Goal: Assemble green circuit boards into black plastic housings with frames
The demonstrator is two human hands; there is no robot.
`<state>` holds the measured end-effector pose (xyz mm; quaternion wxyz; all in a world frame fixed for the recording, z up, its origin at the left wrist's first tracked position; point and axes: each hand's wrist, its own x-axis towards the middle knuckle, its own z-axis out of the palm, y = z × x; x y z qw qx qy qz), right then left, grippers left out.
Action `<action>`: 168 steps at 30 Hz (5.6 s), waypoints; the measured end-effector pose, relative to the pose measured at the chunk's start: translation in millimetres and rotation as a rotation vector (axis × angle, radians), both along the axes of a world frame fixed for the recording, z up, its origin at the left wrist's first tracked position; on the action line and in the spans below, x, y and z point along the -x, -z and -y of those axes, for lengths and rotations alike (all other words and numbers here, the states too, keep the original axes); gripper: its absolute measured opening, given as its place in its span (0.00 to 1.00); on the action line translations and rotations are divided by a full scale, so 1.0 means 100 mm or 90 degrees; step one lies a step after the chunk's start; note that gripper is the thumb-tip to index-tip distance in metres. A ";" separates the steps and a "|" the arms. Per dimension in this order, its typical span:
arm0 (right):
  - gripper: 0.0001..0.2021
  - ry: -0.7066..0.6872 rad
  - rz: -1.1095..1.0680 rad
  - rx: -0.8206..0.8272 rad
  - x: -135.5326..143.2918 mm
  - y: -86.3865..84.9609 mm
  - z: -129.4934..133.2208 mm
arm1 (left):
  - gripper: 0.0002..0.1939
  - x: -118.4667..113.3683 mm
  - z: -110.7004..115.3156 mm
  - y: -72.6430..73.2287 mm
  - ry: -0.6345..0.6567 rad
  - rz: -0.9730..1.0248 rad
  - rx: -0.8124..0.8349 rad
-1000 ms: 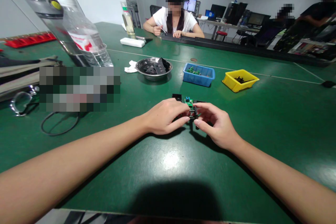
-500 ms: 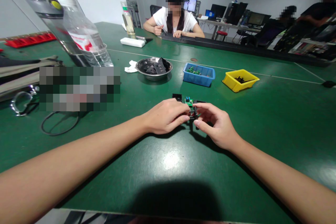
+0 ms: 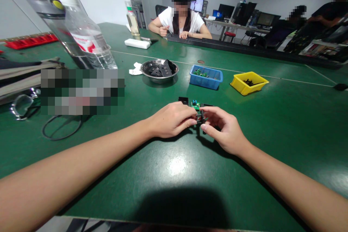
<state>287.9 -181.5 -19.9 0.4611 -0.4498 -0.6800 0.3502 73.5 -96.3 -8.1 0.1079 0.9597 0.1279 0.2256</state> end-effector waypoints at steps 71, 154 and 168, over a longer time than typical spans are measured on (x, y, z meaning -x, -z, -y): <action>0.21 -0.025 -0.011 0.013 0.00 0.00 -0.01 | 0.22 -0.01 -0.04 0.03 0.018 0.050 -0.053; 0.19 -0.011 -0.033 0.018 0.00 -0.01 0.00 | 0.17 -0.01 -0.03 0.04 0.016 0.043 -0.051; 0.19 -0.011 -0.024 0.012 0.00 -0.01 0.00 | 0.18 -0.01 -0.03 0.04 0.015 0.038 -0.024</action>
